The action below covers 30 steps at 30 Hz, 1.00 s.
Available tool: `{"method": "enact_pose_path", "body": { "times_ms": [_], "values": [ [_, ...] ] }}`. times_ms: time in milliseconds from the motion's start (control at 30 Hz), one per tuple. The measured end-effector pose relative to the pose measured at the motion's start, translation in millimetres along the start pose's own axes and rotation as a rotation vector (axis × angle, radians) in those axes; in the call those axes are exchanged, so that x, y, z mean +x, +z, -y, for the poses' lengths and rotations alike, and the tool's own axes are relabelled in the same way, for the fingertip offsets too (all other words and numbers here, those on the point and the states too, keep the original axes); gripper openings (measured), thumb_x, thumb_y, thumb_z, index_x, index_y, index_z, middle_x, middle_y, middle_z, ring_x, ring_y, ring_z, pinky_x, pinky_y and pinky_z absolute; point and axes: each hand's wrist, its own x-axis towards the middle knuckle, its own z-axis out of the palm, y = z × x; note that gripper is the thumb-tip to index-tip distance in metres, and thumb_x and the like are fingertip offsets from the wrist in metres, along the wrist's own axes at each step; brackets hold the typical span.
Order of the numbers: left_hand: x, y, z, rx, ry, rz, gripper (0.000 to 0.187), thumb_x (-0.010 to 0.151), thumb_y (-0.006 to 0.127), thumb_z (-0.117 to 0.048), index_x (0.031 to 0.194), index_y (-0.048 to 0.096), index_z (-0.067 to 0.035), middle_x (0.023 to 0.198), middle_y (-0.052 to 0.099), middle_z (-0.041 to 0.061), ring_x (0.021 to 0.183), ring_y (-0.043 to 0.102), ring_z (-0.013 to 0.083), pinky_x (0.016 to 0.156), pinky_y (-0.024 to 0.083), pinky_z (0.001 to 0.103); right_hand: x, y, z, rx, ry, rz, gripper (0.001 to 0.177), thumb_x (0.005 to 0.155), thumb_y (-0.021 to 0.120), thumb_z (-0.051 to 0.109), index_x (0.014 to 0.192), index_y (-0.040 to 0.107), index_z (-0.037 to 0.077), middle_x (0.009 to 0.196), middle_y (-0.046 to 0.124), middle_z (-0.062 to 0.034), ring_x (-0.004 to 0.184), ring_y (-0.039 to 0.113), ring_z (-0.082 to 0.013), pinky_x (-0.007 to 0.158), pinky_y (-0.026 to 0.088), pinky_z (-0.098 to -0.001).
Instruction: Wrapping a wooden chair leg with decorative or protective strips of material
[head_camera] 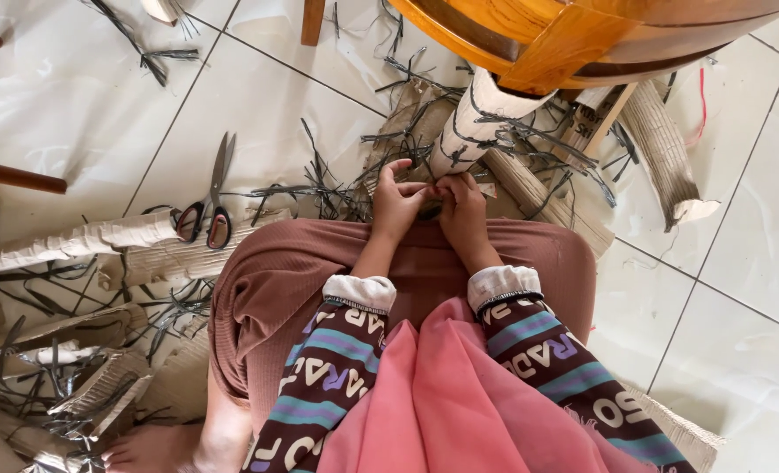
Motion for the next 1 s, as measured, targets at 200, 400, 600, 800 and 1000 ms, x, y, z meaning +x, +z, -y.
{"method": "enact_pose_path", "body": {
  "times_ms": [200, 400, 600, 800, 1000],
  "values": [
    [17.4, 3.9, 30.1, -0.191, -0.011, 0.043, 0.073, 0.080, 0.086, -0.010, 0.137, 0.040, -0.008, 0.097, 0.080, 0.010, 0.087, 0.076, 0.0135, 0.080, 0.064, 0.024, -1.3, -0.3, -15.0, 0.082, 0.044, 0.028, 0.011, 0.094, 0.068, 0.002, 0.099, 0.068, 0.012, 0.087, 0.061, -0.0093, 0.090, 0.067, -0.0415, 0.079, 0.055, -0.0483],
    [22.9, 9.2, 34.7, 0.152, -0.023, -0.089, 0.061, 0.071, 0.083, -0.027, 0.121, 0.048, -0.022, 0.084, 0.079, -0.007, 0.080, 0.073, 0.0086, 0.075, 0.060, 0.025, -11.7, 8.4, -13.7, 0.044, 0.187, -0.043, 0.020, 0.083, 0.074, -0.001, 0.097, 0.073, 0.014, 0.082, 0.067, -0.0078, 0.080, 0.069, -0.0333, 0.073, 0.058, -0.0403],
    [15.6, 9.9, 15.9, 0.133, 0.001, -0.238, 0.050, 0.073, 0.076, -0.024, 0.112, 0.045, -0.023, 0.080, 0.077, -0.009, 0.071, 0.069, 0.0060, 0.065, 0.054, 0.022, -11.4, 9.0, -21.0, -0.127, 0.200, -0.161, 0.014, 0.079, 0.074, 0.007, 0.089, 0.073, 0.017, 0.079, 0.066, -0.0053, 0.077, 0.067, -0.0293, 0.072, 0.057, -0.0386],
    [-20.4, -6.4, -57.7, 0.292, 0.244, -0.085, 0.067, 0.084, 0.079, -0.033, 0.141, 0.046, -0.019, 0.128, 0.072, 0.003, 0.117, 0.069, 0.0337, 0.097, 0.056, 0.050, -12.5, -9.6, -35.4, -0.081, 0.441, 0.061, 0.047, 0.088, 0.079, 0.008, 0.127, 0.052, 0.009, 0.112, 0.054, -0.0144, 0.102, 0.066, -0.0360, 0.084, 0.060, -0.0514],
    [-188.2, 2.3, -218.2, -0.189, 0.770, 0.680, 0.041, 0.105, 0.056, -0.042, 0.139, 0.053, -0.019, 0.153, 0.055, 0.008, 0.157, 0.048, 0.0273, 0.144, 0.039, 0.053, -29.3, 13.6, -42.2, -0.485, 0.606, 0.105, 0.042, 0.075, 0.080, 0.004, 0.113, 0.072, 0.017, 0.118, 0.062, -0.0068, 0.113, 0.059, -0.0246, 0.098, 0.051, -0.0389]
  ]
}}
